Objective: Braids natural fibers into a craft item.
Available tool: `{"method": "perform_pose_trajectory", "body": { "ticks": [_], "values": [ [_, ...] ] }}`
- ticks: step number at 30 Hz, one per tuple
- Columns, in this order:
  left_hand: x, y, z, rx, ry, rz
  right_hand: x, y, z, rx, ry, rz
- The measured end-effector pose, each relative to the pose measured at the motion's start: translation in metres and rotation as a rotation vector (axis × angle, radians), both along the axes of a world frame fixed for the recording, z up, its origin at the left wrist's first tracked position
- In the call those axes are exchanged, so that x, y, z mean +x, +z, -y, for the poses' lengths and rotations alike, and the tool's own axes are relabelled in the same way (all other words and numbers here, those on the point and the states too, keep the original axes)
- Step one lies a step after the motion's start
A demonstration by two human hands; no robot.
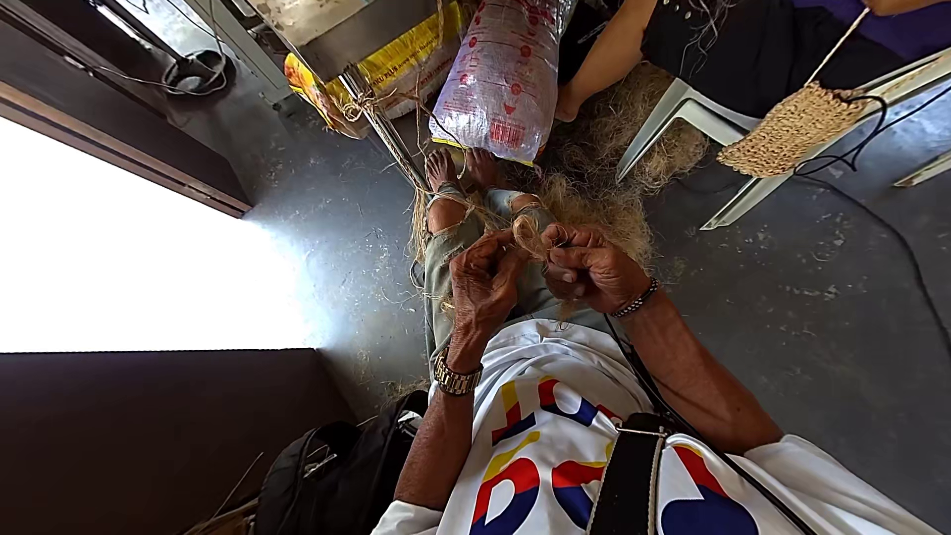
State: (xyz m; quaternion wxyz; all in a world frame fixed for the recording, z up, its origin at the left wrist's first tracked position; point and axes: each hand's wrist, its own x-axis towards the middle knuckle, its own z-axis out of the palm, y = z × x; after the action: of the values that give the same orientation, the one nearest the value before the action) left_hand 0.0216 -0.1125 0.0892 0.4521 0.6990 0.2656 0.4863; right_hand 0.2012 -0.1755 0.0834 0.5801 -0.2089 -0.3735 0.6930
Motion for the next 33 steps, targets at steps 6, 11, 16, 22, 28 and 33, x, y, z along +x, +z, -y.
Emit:
{"method": "perform_pose_trajectory", "body": {
  "ticks": [6, 11, 16, 22, 28, 33],
  "values": [
    [0.001, -0.005, -0.006, -0.053, -0.01, 0.09, -0.008, -0.008, -0.002, 0.023, 0.082, -0.21],
    [-0.015, -0.003, -0.022, -0.08, 0.036, 0.043, -0.006, -0.012, -0.004, 0.153, 0.112, -0.169],
    [-0.028, 0.002, -0.029, -0.066, 0.031, 0.032, 0.001, -0.013, -0.004, 0.17, 0.003, 0.123],
    [-0.026, 0.001, -0.031, -0.125, 0.053, 0.034, 0.003, 0.002, -0.005, 0.16, -0.368, 0.01],
    [-0.012, -0.02, -0.012, -0.176, 0.024, -0.024, 0.014, 0.004, -0.005, -0.025, -0.527, -0.169],
    [-0.021, -0.036, -0.007, -0.299, 0.052, 0.011, 0.031, 0.003, -0.003, -0.109, -0.639, -0.216]
  ]
}}
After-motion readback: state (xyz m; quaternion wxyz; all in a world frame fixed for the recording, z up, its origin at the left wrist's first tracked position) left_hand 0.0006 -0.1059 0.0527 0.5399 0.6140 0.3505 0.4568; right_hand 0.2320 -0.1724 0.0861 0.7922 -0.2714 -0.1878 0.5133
